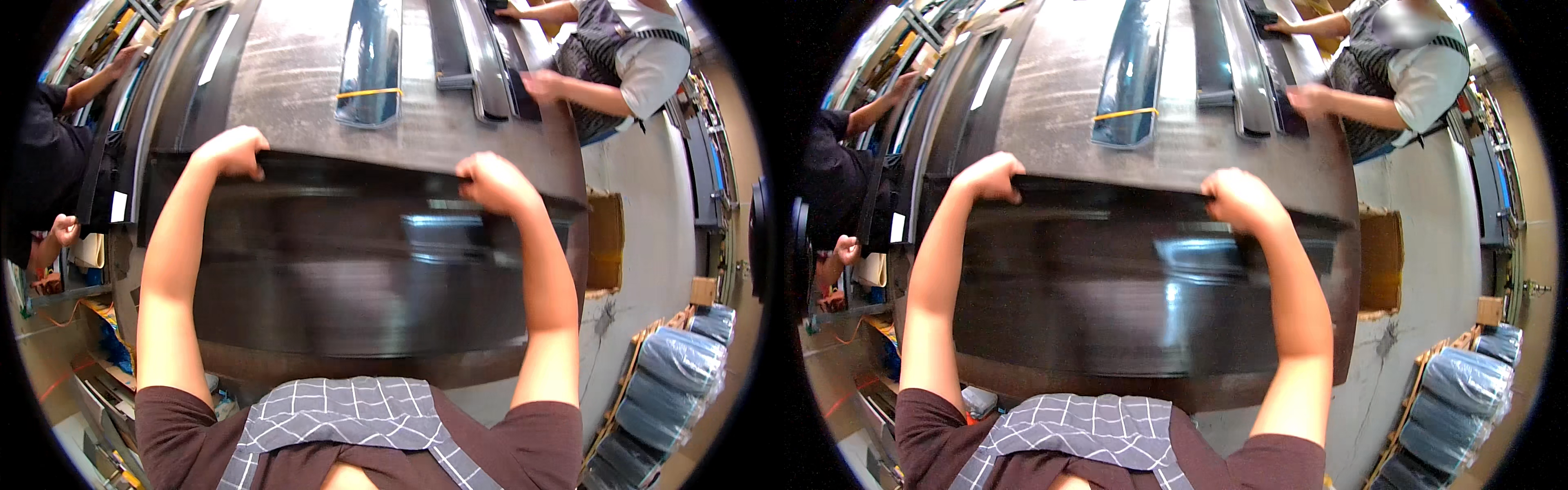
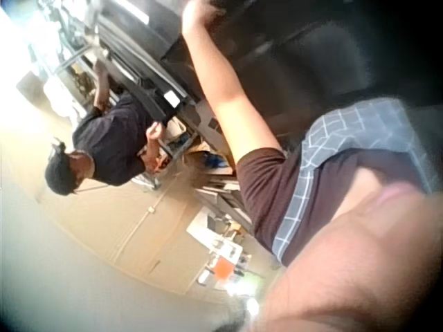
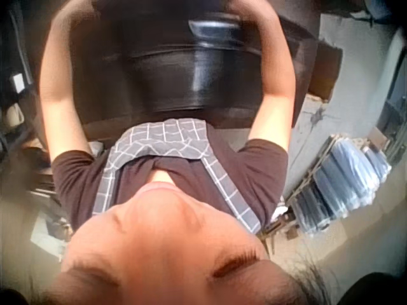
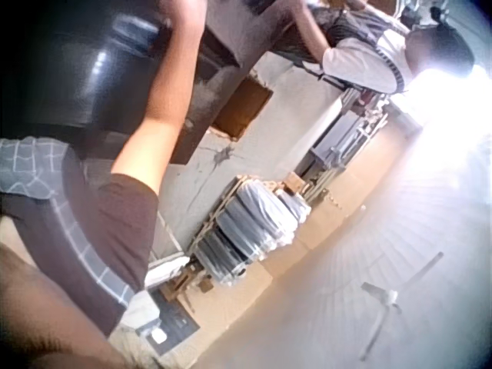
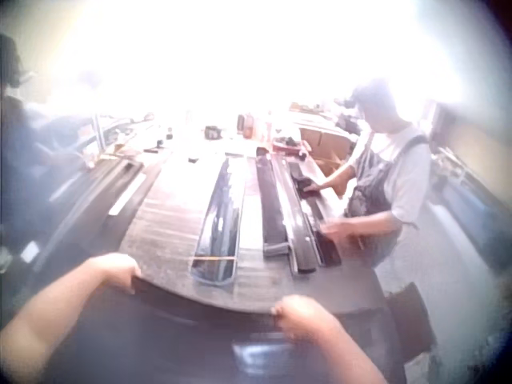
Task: The person walks through a workshop and joins colleagues at a large workbench. They handle long, dark, curved car parts, aligning them on the table. The person then applies a white protective film to the surface of the parts, smoothing it out by hand.
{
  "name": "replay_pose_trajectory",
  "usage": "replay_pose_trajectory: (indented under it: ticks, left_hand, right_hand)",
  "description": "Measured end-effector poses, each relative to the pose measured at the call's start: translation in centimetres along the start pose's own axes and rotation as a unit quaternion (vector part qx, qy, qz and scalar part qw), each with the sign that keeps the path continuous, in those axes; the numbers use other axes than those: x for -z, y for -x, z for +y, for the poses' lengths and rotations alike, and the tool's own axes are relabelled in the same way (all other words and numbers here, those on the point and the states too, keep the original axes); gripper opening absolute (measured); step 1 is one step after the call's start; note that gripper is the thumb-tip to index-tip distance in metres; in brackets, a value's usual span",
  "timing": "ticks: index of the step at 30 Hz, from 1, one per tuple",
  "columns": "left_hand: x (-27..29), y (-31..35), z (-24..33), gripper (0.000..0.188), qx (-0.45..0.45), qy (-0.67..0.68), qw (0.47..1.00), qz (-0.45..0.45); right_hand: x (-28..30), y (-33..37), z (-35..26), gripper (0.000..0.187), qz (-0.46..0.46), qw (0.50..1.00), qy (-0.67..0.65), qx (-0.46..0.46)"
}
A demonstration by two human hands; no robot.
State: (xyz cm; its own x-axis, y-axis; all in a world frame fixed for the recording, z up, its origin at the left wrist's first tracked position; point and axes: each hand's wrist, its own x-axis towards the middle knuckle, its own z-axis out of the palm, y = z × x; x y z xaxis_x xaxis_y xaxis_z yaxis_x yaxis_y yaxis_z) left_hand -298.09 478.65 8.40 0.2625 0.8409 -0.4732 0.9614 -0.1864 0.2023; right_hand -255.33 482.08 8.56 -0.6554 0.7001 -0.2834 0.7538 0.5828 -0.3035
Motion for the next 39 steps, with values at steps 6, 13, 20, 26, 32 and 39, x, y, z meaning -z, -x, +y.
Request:
replay_pose_trajectory:
  ticks: [6, 13, 20, 26, 32, 39]
  left_hand:
    - [-4.3, -5.0, 2.3, 0.078, 0.106, -0.159, 0.936, 0.296]
    - [-17.0, 7.7, 9.4, 0.064, -0.083, 0.032, 0.956, 0.28]
    - [-15.6, 6.3, 9.4, 0.068, 0.038, 0.016, 0.998, 0.053]
    - [-16.1, 6.7, 8.3, 0.046, 0.019, 0.022, 0.999, 0.032]
    - [-17.6, 9.4, 7.9, 0.035, -0.019, 0.087, 0.992, 0.087]
    - [-11.9, 10.8, 9.1, 0.029, -0.027, -0.006, 0.955, 0.294]
  right_hand:
    - [-6.3, -5.2, 3.4, 0.057, 0.154, 0.967, 0.148, -0.136]
    - [-13.0, 8.7, -2.0, 0.065, 0.211, 0.976, -0.06, 0.001]
    - [-12.7, 7.4, -2.1, 0.06, 0.038, 0.996, 0.02, -0.08]
    - [-14.3, 7.6, -1.3, 0.04, -0.019, 0.997, -0.022, -0.069]
    - [-14.3, 10.3, -2.8, 0.022, -0.026, 0.999, -0.013, -0.04]
    - [-8.6, 9.8, -3.6, 0.021, 0.232, 0.97, 0.079, 0.007]
